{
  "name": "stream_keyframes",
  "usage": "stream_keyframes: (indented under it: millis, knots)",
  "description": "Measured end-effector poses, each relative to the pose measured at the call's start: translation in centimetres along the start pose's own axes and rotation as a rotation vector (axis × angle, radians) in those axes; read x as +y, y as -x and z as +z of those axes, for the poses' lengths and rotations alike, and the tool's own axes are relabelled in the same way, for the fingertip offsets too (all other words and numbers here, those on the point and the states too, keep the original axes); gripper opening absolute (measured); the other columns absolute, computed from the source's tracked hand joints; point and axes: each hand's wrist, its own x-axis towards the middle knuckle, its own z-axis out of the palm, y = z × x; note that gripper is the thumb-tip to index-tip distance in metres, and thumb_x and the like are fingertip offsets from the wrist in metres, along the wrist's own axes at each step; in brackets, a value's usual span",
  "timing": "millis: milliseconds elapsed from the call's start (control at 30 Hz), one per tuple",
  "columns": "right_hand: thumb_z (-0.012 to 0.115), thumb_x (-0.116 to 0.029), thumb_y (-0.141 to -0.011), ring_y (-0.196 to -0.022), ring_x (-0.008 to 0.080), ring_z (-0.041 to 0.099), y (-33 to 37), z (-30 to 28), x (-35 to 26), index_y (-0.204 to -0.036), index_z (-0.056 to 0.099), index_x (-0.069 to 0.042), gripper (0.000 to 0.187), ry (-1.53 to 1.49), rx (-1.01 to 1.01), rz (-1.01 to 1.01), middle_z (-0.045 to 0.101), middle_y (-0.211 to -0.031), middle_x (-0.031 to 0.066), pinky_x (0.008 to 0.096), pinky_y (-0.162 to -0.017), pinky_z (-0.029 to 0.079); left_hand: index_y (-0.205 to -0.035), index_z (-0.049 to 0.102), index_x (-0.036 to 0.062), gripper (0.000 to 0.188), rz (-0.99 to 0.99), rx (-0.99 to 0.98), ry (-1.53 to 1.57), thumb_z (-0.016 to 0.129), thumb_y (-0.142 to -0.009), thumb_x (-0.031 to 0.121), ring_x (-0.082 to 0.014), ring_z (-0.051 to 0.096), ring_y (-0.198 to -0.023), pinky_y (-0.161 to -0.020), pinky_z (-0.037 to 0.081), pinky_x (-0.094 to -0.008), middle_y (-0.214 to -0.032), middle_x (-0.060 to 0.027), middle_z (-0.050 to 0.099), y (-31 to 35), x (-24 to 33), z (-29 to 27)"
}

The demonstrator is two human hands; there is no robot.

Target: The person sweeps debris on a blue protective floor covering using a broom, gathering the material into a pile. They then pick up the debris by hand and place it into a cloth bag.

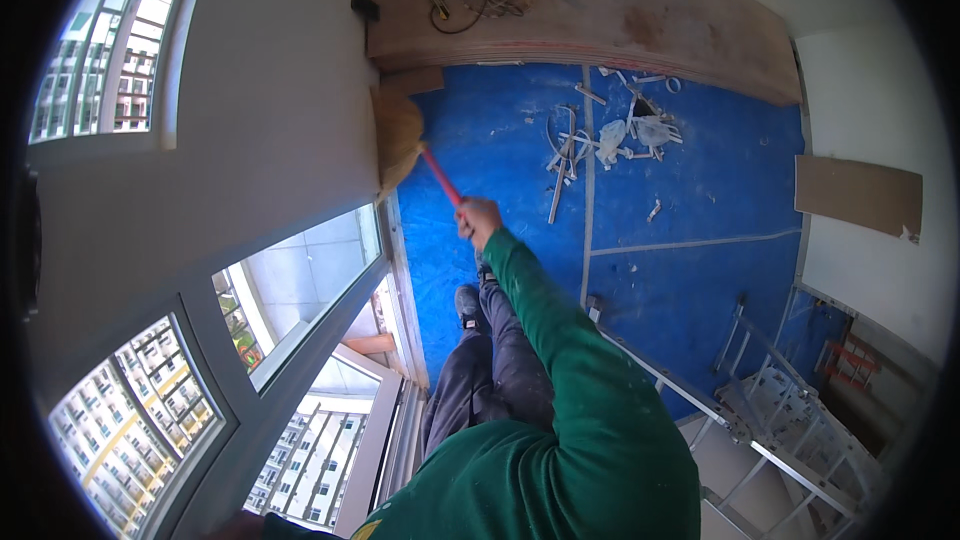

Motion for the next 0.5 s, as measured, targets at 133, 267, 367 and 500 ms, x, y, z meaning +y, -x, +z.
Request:
stream_keyframes:
  millis: [133,267,367,500]
  knots:
    - [0.051,-0.002,-0.093,-0.056,0.0125,0.041,-11.9,-8.9,-4.7,-0.091,0.048,-0.001,0.004,-0.212,0.272,0.062,0.047,-0.074,0.0081,0.0267,-0.045,0.028,-0.149,0.030,0.0109,0.070,0.180,-0.141,0.153,0.065,-0.095,0.039,-0.0261,0.039,-0.134,-0.111,0.037,-0.0440,-0.144,-0.0146,0.040,-0.5,1.3,0.4]
    - [0.051,-0.001,-0.089,-0.051,0.0151,0.042,-9.6,-14.4,-8.5,-0.097,0.052,0.000,0.008,0.027,0.550,-0.139,0.047,-0.069,0.0066,0.0302,-0.042,0.028,-0.140,0.032,0.0038,0.063,0.247,-0.148,0.313,0.069,-0.091,0.019,-0.0288,0.056,-0.105,-0.088,0.051,-0.0451,-0.121,-0.0199,0.054,-1.0,0.6,0.7]
    - [0.053,0.000,-0.091,-0.049,0.0134,0.043,0.9,-13.7,-9.2,-0.105,0.053,0.001,0.015,0.173,0.481,-0.293,0.050,-0.070,0.0071,0.0288,-0.041,0.033,-0.134,0.033,-0.0001,0.060,0.284,-0.162,0.462,0.072,-0.088,0.005,-0.0302,0.067,-0.086,-0.074,0.061,-0.0460,-0.105,-0.0230,0.063,-0.7,0.0,0.8]
    - [0.057,0.001,-0.090,-0.052,0.0099,0.047,15.4,-7.7,-5.4,-0.127,0.051,-0.001,0.037,0.205,0.414,-0.290,0.056,-0.078,0.0074,0.0250,-0.039,0.035,-0.134,0.030,-0.0031,0.062,0.281,-0.184,0.549,0.072,-0.090,0.008,-0.0298,0.068,-0.085,-0.076,0.062,-0.0470,-0.103,-0.0214,0.063,-0.9,0.0,0.6]
